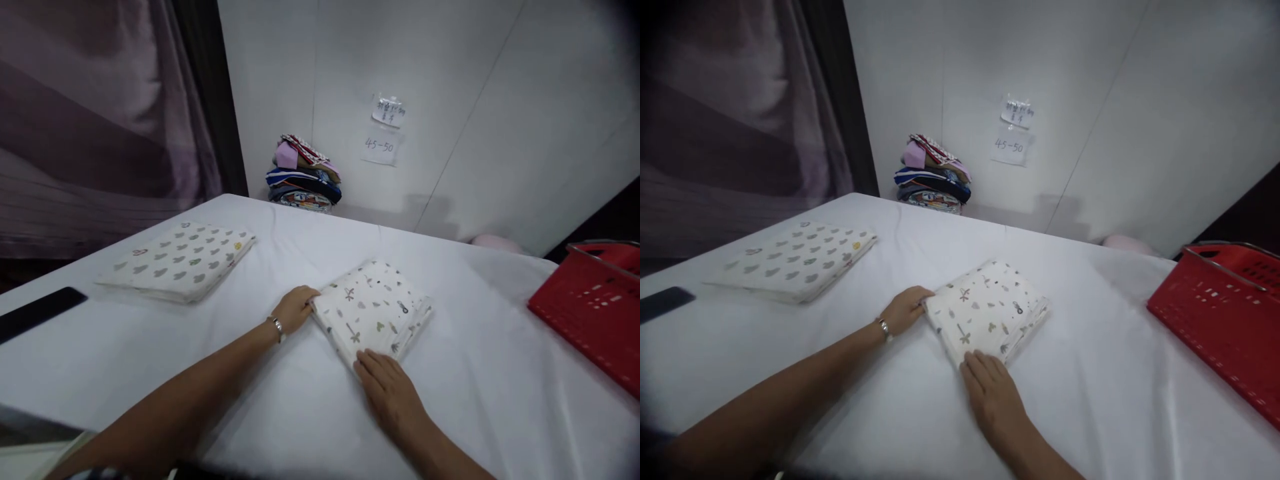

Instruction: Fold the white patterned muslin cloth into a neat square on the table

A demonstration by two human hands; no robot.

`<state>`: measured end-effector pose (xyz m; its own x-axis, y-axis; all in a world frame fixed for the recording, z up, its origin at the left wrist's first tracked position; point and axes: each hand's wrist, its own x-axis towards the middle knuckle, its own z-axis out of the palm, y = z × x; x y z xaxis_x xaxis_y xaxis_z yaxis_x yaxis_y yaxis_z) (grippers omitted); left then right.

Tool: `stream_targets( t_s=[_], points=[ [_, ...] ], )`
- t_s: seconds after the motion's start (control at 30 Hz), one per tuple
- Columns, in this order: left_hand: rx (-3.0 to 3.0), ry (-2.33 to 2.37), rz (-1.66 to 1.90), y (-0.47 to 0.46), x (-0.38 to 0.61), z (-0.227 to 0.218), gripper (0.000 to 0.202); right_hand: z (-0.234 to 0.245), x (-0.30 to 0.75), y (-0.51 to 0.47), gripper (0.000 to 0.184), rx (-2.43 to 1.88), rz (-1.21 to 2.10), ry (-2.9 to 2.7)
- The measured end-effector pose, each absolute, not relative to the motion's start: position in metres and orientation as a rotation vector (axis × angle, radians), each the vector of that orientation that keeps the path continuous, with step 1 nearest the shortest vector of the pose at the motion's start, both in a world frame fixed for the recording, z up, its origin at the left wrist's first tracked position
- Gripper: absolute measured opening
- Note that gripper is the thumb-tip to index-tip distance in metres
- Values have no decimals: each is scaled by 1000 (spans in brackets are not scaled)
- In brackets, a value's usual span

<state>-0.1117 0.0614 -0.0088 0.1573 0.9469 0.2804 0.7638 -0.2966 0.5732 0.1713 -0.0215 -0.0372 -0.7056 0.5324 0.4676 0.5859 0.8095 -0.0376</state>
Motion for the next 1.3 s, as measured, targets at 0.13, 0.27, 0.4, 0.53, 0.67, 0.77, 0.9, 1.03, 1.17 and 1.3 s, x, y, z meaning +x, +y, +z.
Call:
stream_targets(
  t_s=[0.13, 0.27, 0.4, 0.53, 0.67, 0.77, 0.9, 1.03, 1.17, 1.3],
  points=[
    [2042, 1736, 823, 39, -121, -4, 26, -34, 165, -35, 52, -808, -136, -2537],
    [1997, 1701, 833, 40, -115, 10, 35, -11, 166, -36, 44, -806, 62, -2563],
    [2098, 1568, 983, 40, -85, 27, 41, 19, 172, -17, 42, -851, 378, -2453],
    [2347, 1646, 749, 41, -44, 24, 44, 36, 156, 41, 40, -1019, 339, -2384],
    [2355, 1862, 422, 43, -26, 3, 68, 34, 138, 113, 49, -1247, 179, -2458],
    [2375, 1882, 348, 43, -28, -10, 68, 19, 141, 150, 58, -1521, 127, -2521],
    [2382, 1880, 359, 44, -32, -14, 67, -2, 155, 170, 63, -1671, 218, -2537],
    [2377, 1846, 448, 43, -33, -7, 63, 0, 174, 181, 55, -1637, 301, -2466],
    [2463, 1649, 617, 17, -20, 6, 65, 7, 207, 189, 56, -1830, 314, -2341],
    [2718, 1142, 583, -18, 5, 4, 63, 8, 232, 191, 55, -1944, 356, -2298]
  ],
)
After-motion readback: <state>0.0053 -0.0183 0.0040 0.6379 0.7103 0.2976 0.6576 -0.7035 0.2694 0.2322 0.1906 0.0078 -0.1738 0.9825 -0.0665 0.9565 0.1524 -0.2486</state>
